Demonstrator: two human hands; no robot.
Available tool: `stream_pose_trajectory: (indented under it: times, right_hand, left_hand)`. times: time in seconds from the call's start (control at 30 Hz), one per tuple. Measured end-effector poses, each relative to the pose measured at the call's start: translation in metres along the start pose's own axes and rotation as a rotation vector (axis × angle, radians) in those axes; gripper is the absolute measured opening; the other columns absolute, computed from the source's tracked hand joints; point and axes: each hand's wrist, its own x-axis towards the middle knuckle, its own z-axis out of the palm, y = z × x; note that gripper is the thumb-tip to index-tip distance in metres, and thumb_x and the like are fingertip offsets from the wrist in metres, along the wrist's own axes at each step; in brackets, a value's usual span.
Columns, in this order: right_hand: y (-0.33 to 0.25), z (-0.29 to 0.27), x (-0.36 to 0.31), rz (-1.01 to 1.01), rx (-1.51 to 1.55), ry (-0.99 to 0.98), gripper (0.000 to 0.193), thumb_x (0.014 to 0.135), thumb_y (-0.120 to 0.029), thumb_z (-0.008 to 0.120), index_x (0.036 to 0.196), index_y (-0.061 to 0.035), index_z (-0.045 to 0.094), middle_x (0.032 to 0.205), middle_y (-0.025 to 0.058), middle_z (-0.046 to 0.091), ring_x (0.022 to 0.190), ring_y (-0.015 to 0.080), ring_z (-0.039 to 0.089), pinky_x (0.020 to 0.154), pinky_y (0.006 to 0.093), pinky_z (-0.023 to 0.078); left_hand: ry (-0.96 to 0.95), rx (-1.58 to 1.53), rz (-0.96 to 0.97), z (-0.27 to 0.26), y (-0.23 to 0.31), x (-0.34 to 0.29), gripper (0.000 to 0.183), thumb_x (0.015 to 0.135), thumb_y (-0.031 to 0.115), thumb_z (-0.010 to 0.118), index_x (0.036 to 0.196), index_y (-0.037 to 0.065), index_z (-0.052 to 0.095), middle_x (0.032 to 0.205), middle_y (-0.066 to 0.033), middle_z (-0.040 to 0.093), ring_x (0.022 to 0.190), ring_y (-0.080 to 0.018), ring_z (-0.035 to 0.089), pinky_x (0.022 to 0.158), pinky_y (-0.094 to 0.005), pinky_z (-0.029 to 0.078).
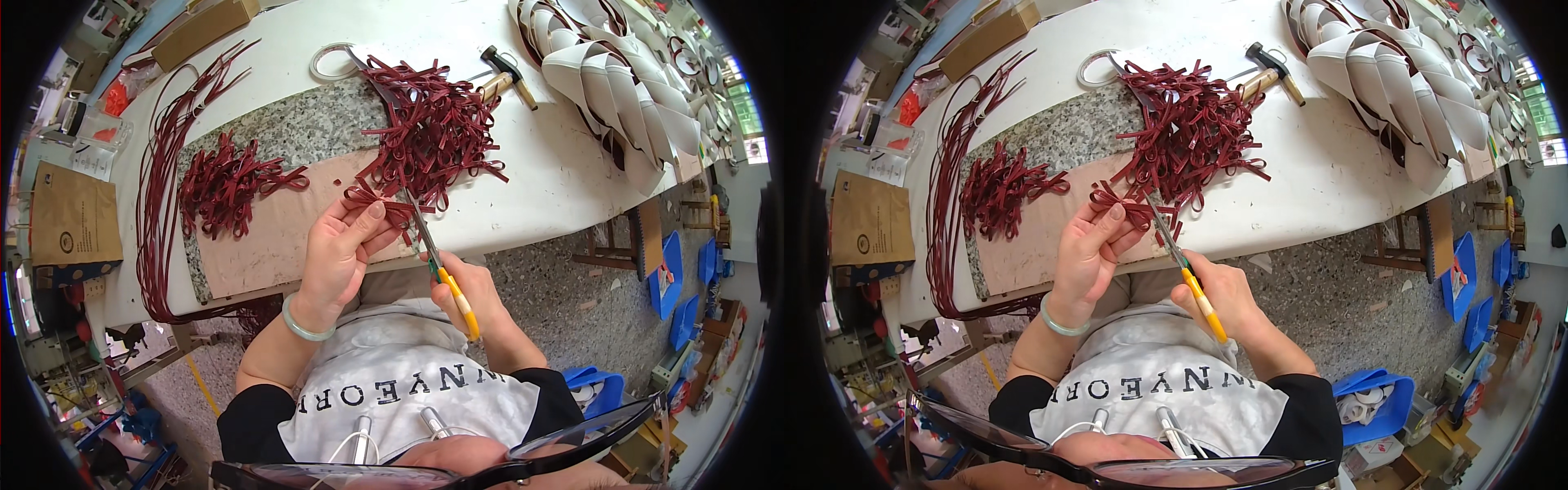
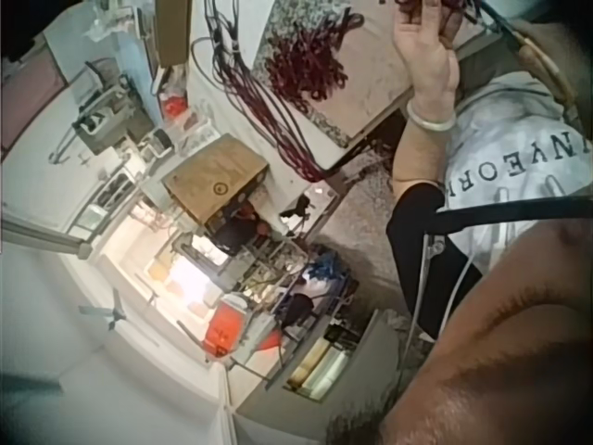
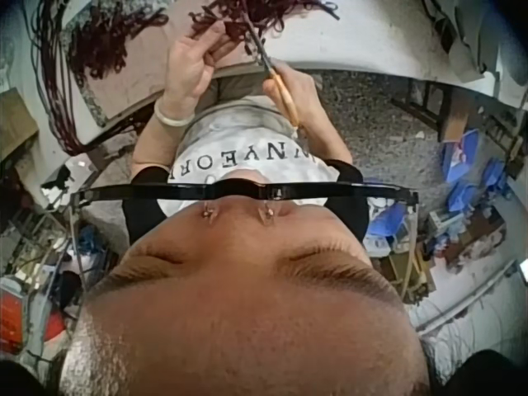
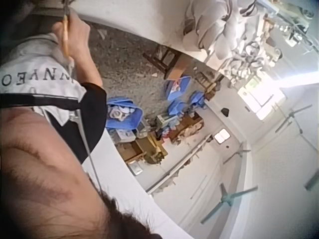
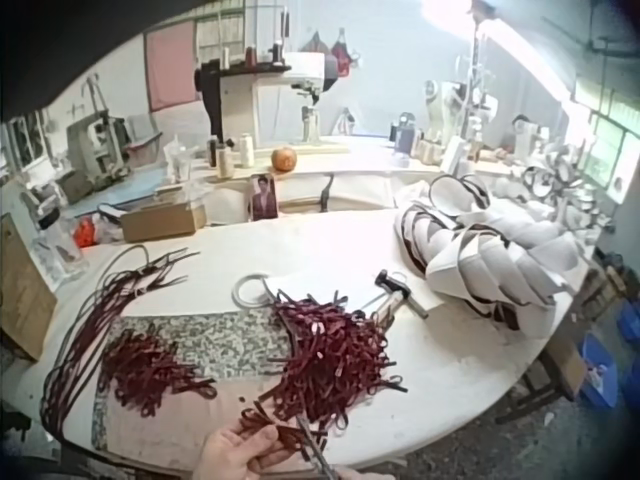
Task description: Trimming red leather straps with scissors at a workbench.
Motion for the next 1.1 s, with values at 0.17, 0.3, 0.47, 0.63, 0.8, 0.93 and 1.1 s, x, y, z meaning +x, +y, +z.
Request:
stream_pose_trajectory:
  times: [0.17,0.3,0.47,0.63,0.8,0.93,1.1]
  right_hand:
    - [0.002,0.0,0.001,-0.037,0.025,0.044,0.069,0.09,-0.065,0.039,0.112,-0.0023,0.057,0.062,0.0022,0.052,0.052,0.0145,0.054,0.052,0.0272,0.044]
    - [0.0,-0.002,-0.001,0.071,0.26,0.04,0.067,0.09,-0.063,0.042,0.107,0.0002,0.059,0.053,-0.001,0.047,0.044,0.0074,0.048,0.045,0.0229,0.039]
    - [0.007,-0.006,-0.005,0.146,0.383,0.112,0.056,0.091,-0.054,0.052,0.105,-0.0004,0.06,0.054,0.0006,0.047,0.049,0.008,0.049,0.05,0.0242,0.041]
    - [0.013,0.004,-0.004,0.096,0.349,0.149,0.059,0.09,-0.056,0.052,0.107,-0.0005,0.06,0.054,0.0,0.048,0.047,0.008,0.047,0.048,0.0236,0.04]
    - [0.01,0.004,-0.003,0.113,0.372,0.123,0.06,0.089,-0.057,0.052,0.109,-0.001,0.059,0.055,-0.0004,0.049,0.047,0.0079,0.048,0.049,0.024,0.041]
    - [0.009,-0.005,-0.003,0.119,0.372,0.096,0.066,0.089,-0.062,0.047,0.114,-0.0018,0.057,0.058,0.0015,0.052,0.049,0.0114,0.054,0.051,0.0269,0.044]
    - [0.003,-0.012,0.006,0.074,0.326,-0.001,0.066,0.09,-0.061,0.043,0.121,-0.0029,0.052,0.064,0.0068,0.057,0.059,0.0241,0.061,0.059,0.0332,0.048]
  left_hand:
    - [-0.003,0.012,-0.012,0.003,0.0,0.001,0.025,0.091,0.011,0.061,0.111,-0.001,0.054,0.104,-0.0112,0.065,0.094,-0.0182,0.065,0.084,-0.0322,0.056]
    - [-0.015,0.082,0.082,-0.003,-0.001,0.016,0.019,0.09,0.006,0.058,0.108,-0.001,0.055,0.102,-0.012,0.065,0.09,-0.0179,0.065,0.08,-0.0312,0.056]
    - [0.081,0.643,0.294,-0.002,0.036,0.06,0.022,0.085,0.007,0.061,0.105,-0.001,0.058,0.095,-0.0106,0.062,0.088,-0.0183,0.063,0.074,-0.0329,0.052]
    - [-0.099,1.377,0.738,0.024,0.036,0.094,0.029,0.081,0.015,0.069,0.104,-0.001,0.062,0.093,-0.011,0.059,0.081,-0.0218,0.062,0.071,-0.0329,0.049]
    - [-0.067,1.567,0.876,0.014,0.032,0.107,0.027,0.079,0.018,0.07,0.097,-0.003,0.066,0.084,-0.0143,0.062,0.072,-0.0296,0.06,0.069,-0.036,0.049]
    - [0.082,1.33,0.582,0.027,0.049,0.067,0.024,0.083,0.017,0.068,0.097,-0.003,0.068,0.075,-0.0066,0.063,0.066,-0.0197,0.058,0.063,-0.0286,0.047]
    - [-0.109,0.715,0.031,0.015,0.047,0.021,0.026,0.088,0.013,0.064,0.11,-0.001,0.066,0.081,0.0044,0.06,0.071,-0.0031,0.051,0.061,-0.0187,0.04]
